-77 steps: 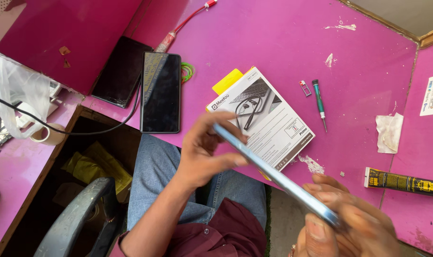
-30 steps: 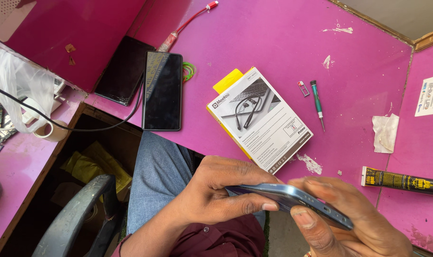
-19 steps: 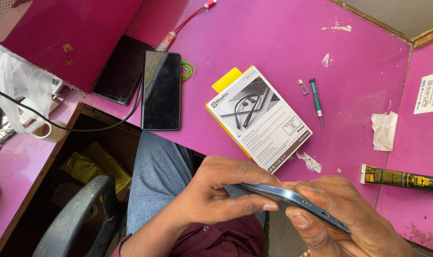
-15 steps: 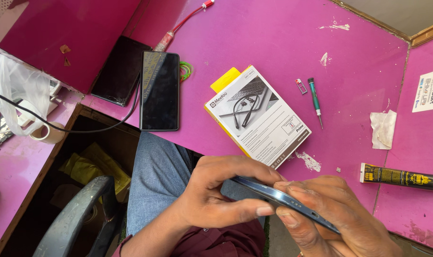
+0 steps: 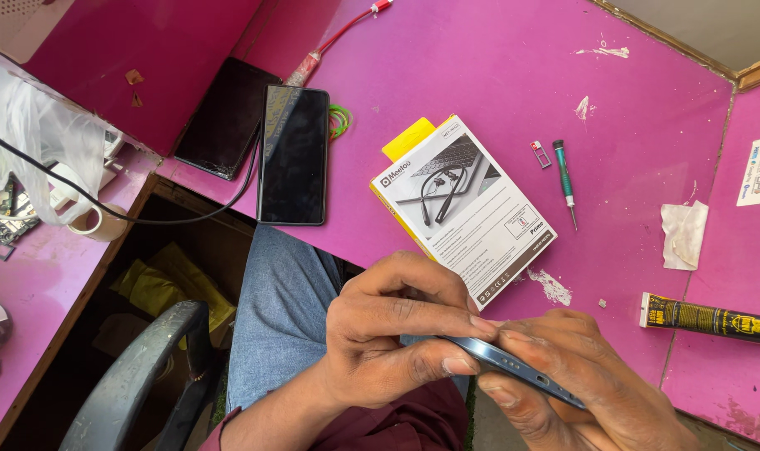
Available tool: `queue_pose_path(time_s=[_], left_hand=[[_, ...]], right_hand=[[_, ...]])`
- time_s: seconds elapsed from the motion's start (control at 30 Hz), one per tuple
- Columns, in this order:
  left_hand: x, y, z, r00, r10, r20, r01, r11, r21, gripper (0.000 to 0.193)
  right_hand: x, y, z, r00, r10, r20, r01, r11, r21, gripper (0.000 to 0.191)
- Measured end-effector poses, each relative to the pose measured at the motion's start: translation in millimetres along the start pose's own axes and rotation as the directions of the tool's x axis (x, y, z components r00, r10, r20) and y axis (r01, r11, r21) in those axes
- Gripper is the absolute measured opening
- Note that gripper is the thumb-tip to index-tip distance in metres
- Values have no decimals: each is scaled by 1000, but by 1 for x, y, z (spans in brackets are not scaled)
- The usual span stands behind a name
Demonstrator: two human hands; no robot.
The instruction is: The person reassembles a smartphone by applying adhesive to the frame, aligning and pressing the back cover onto the chassis, and then securing the device with rubber bands while the adhesive sets.
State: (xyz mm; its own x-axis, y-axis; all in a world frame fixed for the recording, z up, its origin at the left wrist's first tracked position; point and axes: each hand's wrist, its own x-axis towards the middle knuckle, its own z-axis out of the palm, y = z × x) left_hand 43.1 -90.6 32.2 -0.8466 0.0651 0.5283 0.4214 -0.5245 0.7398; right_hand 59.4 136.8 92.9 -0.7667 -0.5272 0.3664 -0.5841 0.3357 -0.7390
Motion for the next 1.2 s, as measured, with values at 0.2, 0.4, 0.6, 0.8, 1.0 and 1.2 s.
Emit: queue_pose_path(time_s=[0.2,0.4,0.6,0.8,1.0,1.2], left_hand=[[5,11,-1,993,-99,-57,100,995,14,19],[14,21,-1,967,-231,-104,249,944,215,22],[29,29,4,941,-327,-91,339,903,264,25],[41,40,-15,652,-727,-215,751,581,314,46],[36,37,-36,814,-559,-157,529,825,-196,49],[26,39,-24,828,-557,-68,513,800,-312,49]], right_hand=[[5,-6,-3,997,76,-27,-75,997,11,41],[10,-28,22,732,576,-364,-524,817,240,35],[15,-13,31,689,641,-340,-575,768,283,36],[17,22,31,683,631,-368,-382,738,556,26],[-2,52,5,624,695,-357,-23,474,880,18],[-11,67,4,558,782,-278,30,316,948,18]])
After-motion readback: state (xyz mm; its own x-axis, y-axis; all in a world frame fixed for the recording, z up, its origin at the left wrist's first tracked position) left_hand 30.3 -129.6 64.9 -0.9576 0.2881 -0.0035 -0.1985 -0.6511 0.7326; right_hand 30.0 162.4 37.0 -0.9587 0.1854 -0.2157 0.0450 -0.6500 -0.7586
